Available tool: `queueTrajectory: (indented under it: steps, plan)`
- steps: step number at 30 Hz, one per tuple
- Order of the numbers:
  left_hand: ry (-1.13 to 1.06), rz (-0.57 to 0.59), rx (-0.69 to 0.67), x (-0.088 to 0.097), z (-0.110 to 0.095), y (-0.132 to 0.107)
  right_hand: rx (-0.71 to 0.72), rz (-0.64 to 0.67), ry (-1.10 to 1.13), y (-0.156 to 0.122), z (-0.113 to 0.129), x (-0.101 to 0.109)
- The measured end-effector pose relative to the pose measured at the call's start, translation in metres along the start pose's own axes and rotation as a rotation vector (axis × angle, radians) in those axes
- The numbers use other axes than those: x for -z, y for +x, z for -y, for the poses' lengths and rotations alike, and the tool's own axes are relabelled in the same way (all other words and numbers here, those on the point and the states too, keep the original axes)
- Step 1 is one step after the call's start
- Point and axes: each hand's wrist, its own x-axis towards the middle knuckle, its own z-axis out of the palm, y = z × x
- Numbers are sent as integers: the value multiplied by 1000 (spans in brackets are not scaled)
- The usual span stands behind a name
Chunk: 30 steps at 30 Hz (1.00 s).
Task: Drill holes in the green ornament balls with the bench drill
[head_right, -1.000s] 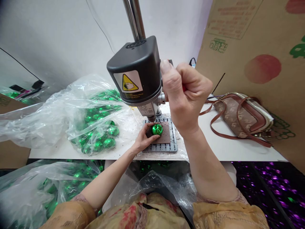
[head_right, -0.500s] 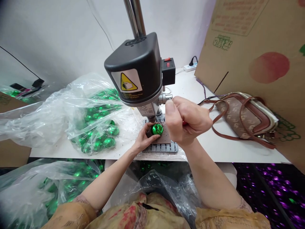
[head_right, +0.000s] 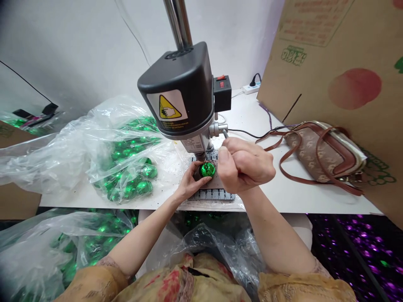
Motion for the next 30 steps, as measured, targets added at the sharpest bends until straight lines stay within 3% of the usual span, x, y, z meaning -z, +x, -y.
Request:
queueTrajectory:
  steps: [12, 15, 19, 24, 26, 28, 30]
  plan:
    - [5, 9, 8, 0, -3, -1, 103, 43, 47, -11, 1, 5]
    - [7, 1, 18, 1, -2, -1, -33, -2, -39, 5, 11, -4]
    - [38, -30, -5, -1, -6, -2, -379, -79, -116, 42, 19, -23]
    - [339, -195, -240, -4, -13, -41, -426, -69, -40, 62, 16, -32]
    - [490, -61, -400, -5, -8, -70, -418, -81, -26, 61, 16, -32]
    - [647, 258, -565, -7, 1, -102, -400, -96, -44, 59, 16, -33]
    - [806, 591, -616, -11, 11, -130, -383, -108, -75, 58, 17, -33]
